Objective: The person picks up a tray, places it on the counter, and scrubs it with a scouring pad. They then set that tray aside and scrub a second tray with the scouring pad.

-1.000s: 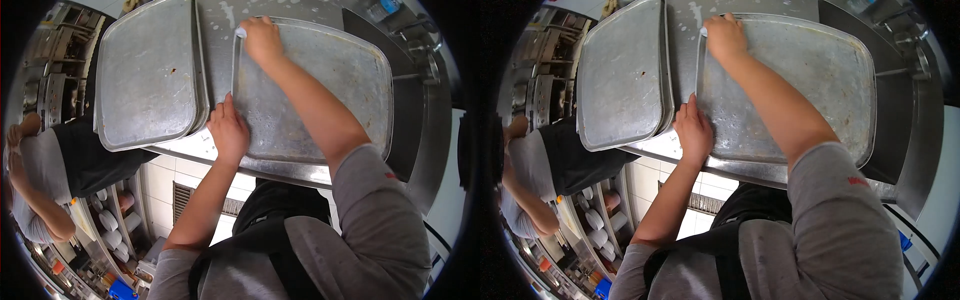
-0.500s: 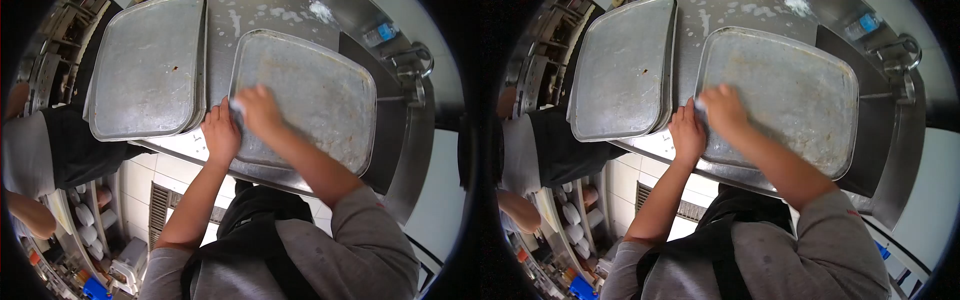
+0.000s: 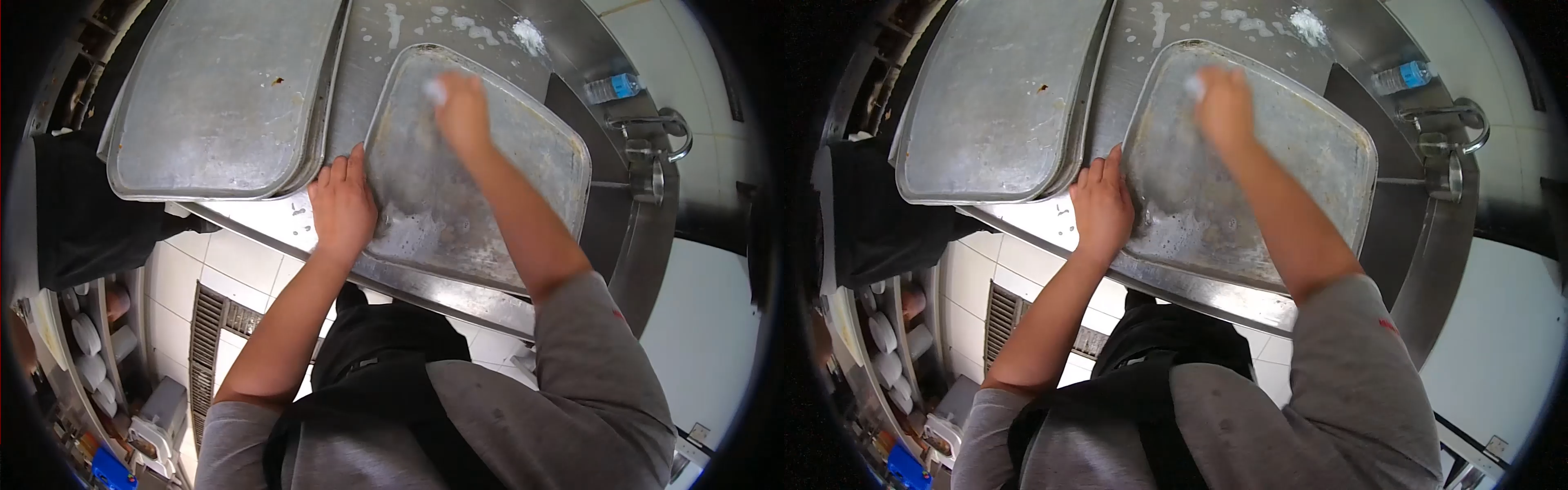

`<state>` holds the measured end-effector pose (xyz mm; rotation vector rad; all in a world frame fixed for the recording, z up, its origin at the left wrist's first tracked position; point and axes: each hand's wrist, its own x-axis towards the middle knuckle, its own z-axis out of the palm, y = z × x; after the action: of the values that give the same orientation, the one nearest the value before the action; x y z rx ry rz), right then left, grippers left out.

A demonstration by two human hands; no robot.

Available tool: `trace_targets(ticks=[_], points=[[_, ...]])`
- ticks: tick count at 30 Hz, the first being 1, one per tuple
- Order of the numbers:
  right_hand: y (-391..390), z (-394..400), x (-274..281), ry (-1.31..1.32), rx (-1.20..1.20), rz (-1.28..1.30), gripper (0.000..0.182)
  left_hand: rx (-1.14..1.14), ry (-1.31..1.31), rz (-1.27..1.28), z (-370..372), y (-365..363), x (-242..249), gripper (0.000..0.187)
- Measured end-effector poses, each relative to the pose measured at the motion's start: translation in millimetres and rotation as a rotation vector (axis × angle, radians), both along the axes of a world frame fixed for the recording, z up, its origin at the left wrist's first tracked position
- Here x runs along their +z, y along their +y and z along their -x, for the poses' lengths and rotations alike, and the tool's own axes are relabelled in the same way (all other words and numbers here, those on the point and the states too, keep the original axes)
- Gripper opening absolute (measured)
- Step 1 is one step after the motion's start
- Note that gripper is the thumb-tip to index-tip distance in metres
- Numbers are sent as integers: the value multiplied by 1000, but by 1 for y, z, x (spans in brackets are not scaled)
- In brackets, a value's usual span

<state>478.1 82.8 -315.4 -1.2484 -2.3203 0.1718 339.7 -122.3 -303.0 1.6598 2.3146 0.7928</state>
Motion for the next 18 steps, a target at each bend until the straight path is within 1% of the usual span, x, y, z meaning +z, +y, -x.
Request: trace_targets(ticks=[1, 3, 5, 6, 8, 9, 10, 11, 12, 14, 15, 16, 18], points=[[15, 2, 1, -12, 16, -6, 32, 6, 10, -12, 0, 1, -1, 45], [27, 1, 4, -84, -20, -145, 30, 2, 14, -18, 1, -2, -2, 45], [-51, -13, 5, -62, 76, -120, 25, 13, -16, -15, 1, 1, -3, 44], [-65, -19, 13, -77, 85, -129, 25, 21, -32, -24, 2, 3, -4, 44], [-85, -28, 22, -102, 265, 52, 22, 20, 2, -42, 1, 0, -5, 44], [-60, -25, 17, -106, 264, 53, 22, 20, -2, -42, 2, -1, -5, 44], [-13, -18, 11, -73, 151, -41, 22, 18, -9, -34, 2, 0, -3, 44], [14, -13, 8, -39, 44, -135, 22, 21, -17, -28, 1, 0, -3, 43], [15, -9, 8, -40, 50, -136, 22, 28, -17, -29, 2, 0, -4, 43], [7, -4, 5, -2, -61, -87, 23, 21, -4, -38, 2, 0, -4, 43], [-32, 0, 10, -56, -29, -55, 27, 22, -11, -47, 1, 1, -3, 43], [-53, -1, 14, -65, -21, -64, 27, 25, -26, -46, 1, 0, -3, 43], [-76, -5, 13, -114, 243, 5, 30, 35, -41, -35, 0, -1, -5, 43]])
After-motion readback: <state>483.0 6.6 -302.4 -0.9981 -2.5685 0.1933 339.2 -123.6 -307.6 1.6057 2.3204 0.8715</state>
